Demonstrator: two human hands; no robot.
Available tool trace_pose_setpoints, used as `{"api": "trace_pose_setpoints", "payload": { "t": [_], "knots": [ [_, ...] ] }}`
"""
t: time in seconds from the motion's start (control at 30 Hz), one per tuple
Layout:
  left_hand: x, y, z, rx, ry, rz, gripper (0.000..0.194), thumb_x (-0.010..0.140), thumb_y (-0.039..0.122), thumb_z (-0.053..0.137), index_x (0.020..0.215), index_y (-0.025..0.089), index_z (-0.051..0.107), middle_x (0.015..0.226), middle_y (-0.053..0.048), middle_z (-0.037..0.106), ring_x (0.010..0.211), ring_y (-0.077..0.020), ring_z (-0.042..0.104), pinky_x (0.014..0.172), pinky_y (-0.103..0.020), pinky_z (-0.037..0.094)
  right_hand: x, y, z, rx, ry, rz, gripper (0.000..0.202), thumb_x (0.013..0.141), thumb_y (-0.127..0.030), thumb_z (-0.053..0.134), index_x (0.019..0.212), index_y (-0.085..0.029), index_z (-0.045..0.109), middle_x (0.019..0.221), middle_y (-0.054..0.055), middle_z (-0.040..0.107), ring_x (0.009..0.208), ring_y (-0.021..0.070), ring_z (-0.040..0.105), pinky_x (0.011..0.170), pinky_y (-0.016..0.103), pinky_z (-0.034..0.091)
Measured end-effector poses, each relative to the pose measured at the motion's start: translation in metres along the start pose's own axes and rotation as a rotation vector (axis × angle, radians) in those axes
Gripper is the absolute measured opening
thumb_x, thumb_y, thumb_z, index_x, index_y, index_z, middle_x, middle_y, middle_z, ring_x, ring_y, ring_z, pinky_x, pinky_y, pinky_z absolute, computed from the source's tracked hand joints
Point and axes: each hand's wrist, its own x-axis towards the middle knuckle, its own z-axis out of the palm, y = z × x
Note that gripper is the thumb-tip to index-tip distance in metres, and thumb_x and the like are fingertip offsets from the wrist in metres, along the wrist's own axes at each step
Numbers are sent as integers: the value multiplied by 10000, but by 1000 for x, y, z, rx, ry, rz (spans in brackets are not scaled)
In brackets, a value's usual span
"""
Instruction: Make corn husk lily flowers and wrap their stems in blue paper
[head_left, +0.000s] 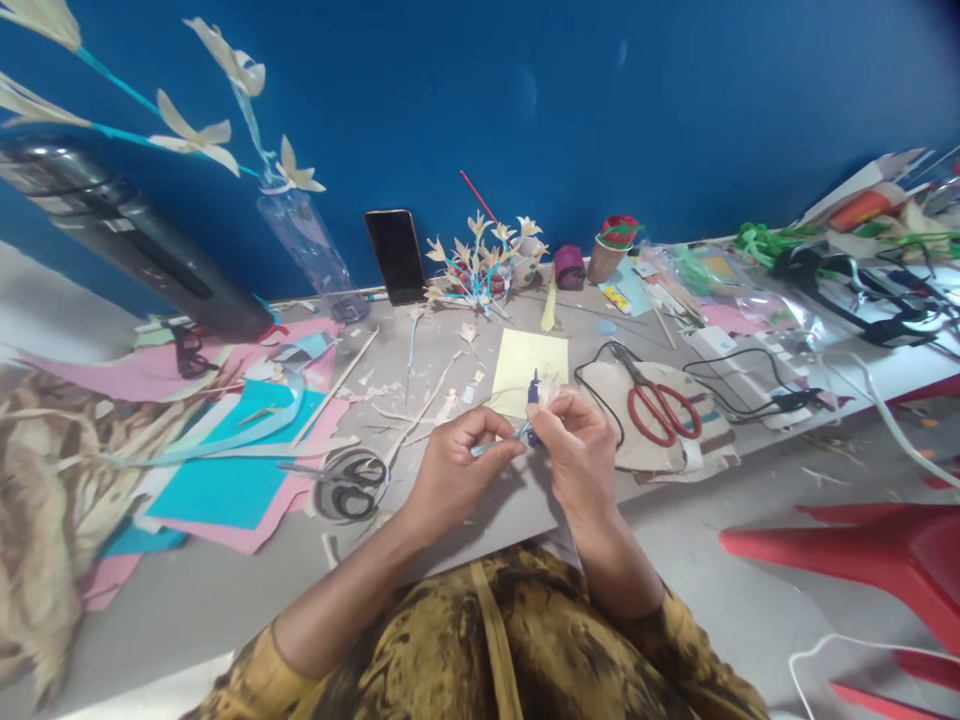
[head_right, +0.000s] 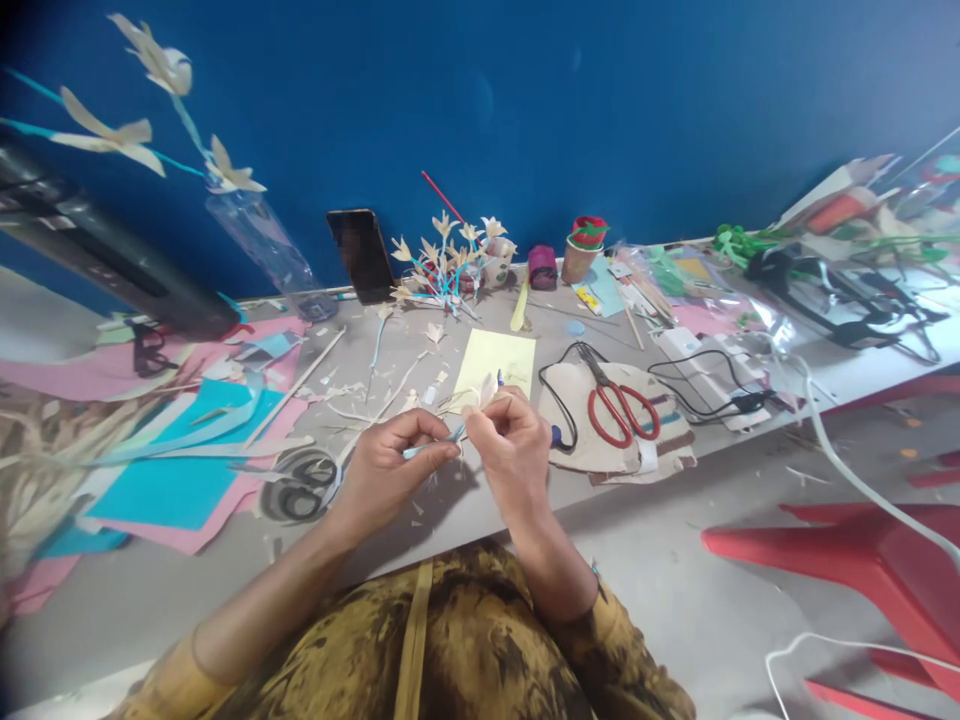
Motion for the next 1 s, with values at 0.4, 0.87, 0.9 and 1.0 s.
{"api": "trace_pose_setpoints", "payload": {
  "t": [0.4, 0.87, 0.9, 1.0],
  "knots": [
    [3, -7, -3, -225, -55, -274, 161, 802, 300, 709, 752, 168, 631, 549, 16, 594, 504, -108, 488, 531, -226, 367, 1, -3, -6, 365, -349, 284, 370, 720, -514, 809, 902, -201, 734, 799, 26, 700, 655, 159, 616, 587, 275, 500],
    [2, -10, -2, -178, -4, -264, 143, 692, 300, 811, 730, 163, 788, 616, -6, 677, 544, -104, 520, 550, -240, 415, 6, 1, -4, 501, -191, 343, 255, 568, -301, 925, 625, -186, 704, 668, -24, 651, 623, 115, 560, 665, 279, 476],
    [1, -9, -1, -160, 9, -251, 138, 692, 299, 808, 737, 170, 792, 621, 0, 678, 536, -102, 511, 540, -241, 406, 6, 0, -3, 501, -183, 338, 268, 568, -297, 924, 617, -183, 687, 642, -33, 626, 604, 107, 536, 649, 272, 465],
    [0, -6, 0, -112, 40, -180, 106, 706, 286, 787, 725, 182, 789, 639, 12, 673, 551, -103, 504, 556, -244, 403, 6, 2, -1, 455, -132, 293, 303, 574, -296, 921, 611, -183, 642, 597, -47, 563, 579, 102, 491, 616, 260, 442]
  ]
}}
